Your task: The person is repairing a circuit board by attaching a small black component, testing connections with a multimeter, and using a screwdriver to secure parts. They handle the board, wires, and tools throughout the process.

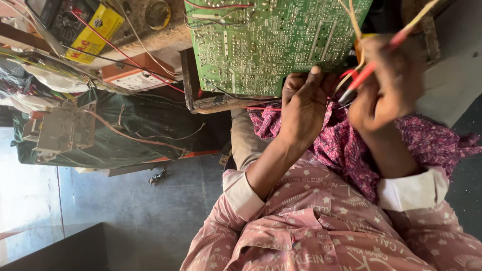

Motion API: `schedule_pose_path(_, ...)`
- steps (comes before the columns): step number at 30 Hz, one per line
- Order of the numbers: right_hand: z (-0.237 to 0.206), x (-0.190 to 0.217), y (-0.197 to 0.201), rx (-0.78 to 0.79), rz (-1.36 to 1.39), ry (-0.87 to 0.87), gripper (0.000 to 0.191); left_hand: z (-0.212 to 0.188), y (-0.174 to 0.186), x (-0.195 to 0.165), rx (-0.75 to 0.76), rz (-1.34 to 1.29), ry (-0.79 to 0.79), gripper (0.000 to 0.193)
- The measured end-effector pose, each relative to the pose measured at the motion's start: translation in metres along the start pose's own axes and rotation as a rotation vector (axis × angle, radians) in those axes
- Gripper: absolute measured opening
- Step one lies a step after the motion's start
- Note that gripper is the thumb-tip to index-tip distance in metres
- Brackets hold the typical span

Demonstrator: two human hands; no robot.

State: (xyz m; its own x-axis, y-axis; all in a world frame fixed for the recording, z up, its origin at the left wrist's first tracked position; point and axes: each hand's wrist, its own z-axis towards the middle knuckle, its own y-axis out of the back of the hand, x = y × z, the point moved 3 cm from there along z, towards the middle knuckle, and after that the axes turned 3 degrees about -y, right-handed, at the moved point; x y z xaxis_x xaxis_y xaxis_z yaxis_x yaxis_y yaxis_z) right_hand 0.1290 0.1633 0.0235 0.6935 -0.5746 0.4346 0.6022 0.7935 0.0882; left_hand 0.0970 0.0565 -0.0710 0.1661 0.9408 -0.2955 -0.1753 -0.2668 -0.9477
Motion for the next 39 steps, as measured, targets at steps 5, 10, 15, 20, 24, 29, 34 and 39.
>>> schedule_pose_path(5,0.005,0.030,-0.002,0.162,-0.137,0.085,0.034,0.000,0.001,-0.009,-0.010,0.038,0.146,0.015)
schedule_pose_path(10,0.016,0.022,-0.019,0.256,-0.281,0.068,0.030,0.003,-0.006,-0.023,0.043,-0.050,0.256,0.016)
schedule_pose_path(15,0.011,0.016,-0.031,0.200,-0.207,-0.024,0.028,0.017,-0.006,-0.027,0.081,-0.167,0.282,0.022)
schedule_pose_path(20,0.002,0.011,-0.040,0.174,-0.159,-0.017,0.028,0.021,0.009,-0.030,0.023,-0.005,0.368,0.022)
schedule_pose_path(24,-0.002,0.010,-0.042,0.155,-0.101,0.001,0.031,0.019,0.012,-0.030,0.083,0.044,0.284,0.028)
schedule_pose_path(29,-0.009,0.018,-0.044,0.099,0.048,-0.138,0.038,0.018,0.016,-0.031,0.052,0.059,0.295,0.025)
schedule_pose_path(34,-0.010,0.027,-0.044,0.174,-0.238,0.024,0.037,0.018,0.030,-0.037,0.056,0.033,0.368,0.017)
schedule_pose_path(39,-0.019,0.024,-0.046,0.125,-0.192,-0.110,0.029,0.016,0.043,-0.036,0.126,0.032,0.340,0.018)
